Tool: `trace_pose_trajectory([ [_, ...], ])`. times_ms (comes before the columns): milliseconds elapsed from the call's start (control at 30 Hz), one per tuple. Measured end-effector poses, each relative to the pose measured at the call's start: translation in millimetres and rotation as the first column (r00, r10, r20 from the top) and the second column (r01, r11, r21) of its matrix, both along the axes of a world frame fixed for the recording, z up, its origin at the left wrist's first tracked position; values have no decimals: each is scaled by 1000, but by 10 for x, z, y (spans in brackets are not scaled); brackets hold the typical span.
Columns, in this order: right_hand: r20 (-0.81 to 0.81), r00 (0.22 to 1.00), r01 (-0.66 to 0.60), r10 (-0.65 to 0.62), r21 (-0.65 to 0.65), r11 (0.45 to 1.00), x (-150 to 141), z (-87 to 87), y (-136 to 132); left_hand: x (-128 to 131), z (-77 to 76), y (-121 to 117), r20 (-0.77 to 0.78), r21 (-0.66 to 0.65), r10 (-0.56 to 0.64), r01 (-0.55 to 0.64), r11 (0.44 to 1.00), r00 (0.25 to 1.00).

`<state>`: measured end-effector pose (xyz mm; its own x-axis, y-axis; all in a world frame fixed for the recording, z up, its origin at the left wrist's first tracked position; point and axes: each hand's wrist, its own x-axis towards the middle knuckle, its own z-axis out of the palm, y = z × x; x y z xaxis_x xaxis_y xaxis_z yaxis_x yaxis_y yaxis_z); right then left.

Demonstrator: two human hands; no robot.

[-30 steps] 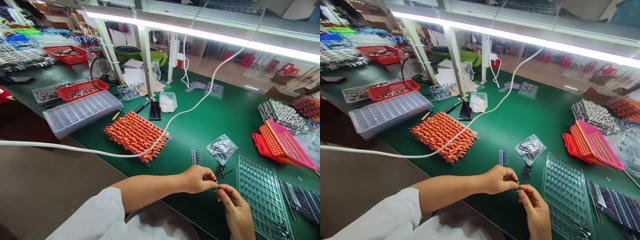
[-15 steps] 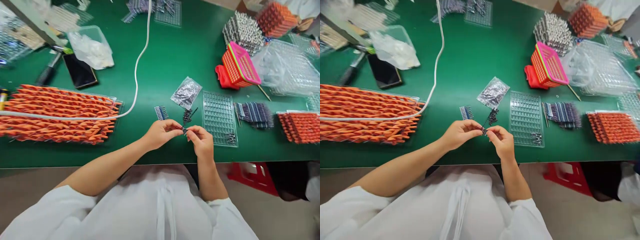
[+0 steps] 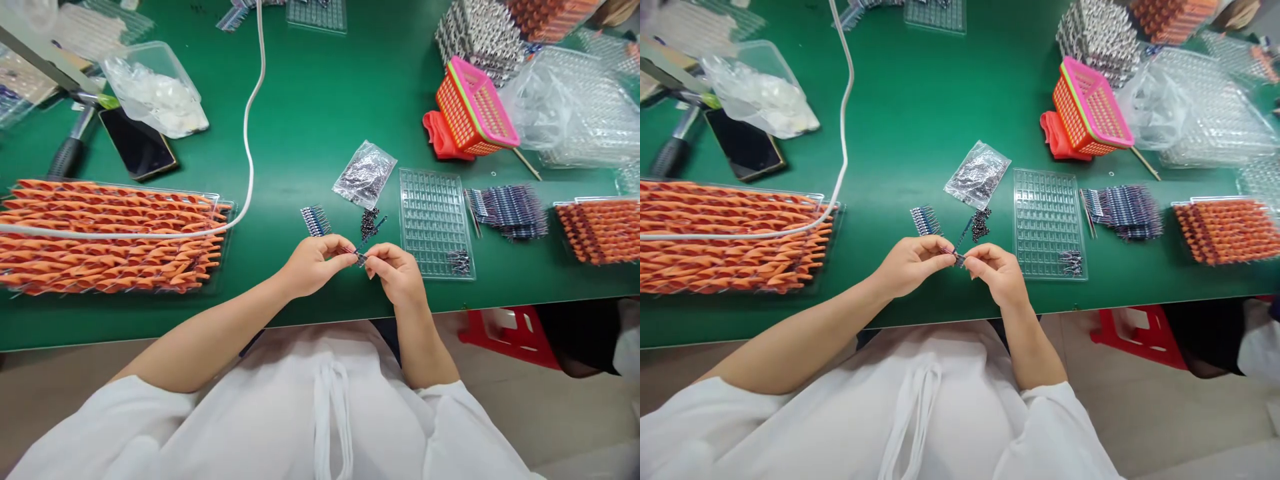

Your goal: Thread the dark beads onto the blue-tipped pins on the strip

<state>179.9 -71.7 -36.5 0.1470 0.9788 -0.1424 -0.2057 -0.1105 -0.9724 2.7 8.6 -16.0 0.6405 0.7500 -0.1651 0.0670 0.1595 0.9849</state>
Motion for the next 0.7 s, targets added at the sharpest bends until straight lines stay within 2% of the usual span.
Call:
trace_pose_trajectory([
  [133, -42, 999, -7, 7, -1, 1000, -26, -4, 19, -28, 31, 25, 18, -118, -63, 65, 991, 998],
  [200, -33, 999, -24, 24, 1, 1000, -55, 22, 16, -46, 50, 34, -11, -130, -101, 98, 987, 995],
  [267, 39, 999, -24, 24, 4, 1000, -57, 72, -12, -61, 61, 47, -43, -115, -105, 99, 988, 994],
  [333, 216, 975, 34, -43, 47, 998, 12, 148, -86, -66, 67, 63, -58, -107, -88, 81, 991, 994],
  [367, 337, 935, 86, -113, 95, 992, 86, 191, -143, -66, 69, 71, -66, -103, -71, 64, 993, 995],
  [400, 463, 863, 145, -203, 159, 977, 189, 233, -210, -64, 71, 77, -74, -101, -50, 43, 994, 996],
  [500, 732, 504, 309, -460, 344, 887, 657, 312, -433, -50, 73, 81, -83, -104, 8, -16, 994, 997],
  [533, 783, 396, 343, -480, 358, 868, 842, 312, -501, -44, 72, 77, -80, -110, 13, -22, 994, 997],
  [567, 822, 323, 365, -469, 349, 863, 1026, 297, -559, -38, 68, 71, -75, -117, 12, -21, 993, 997],
  [700, 927, 150, 343, -343, 276, 898, 1554, 158, -700, -14, 41, 49, -52, -146, 11, -18, 989, 999],
])
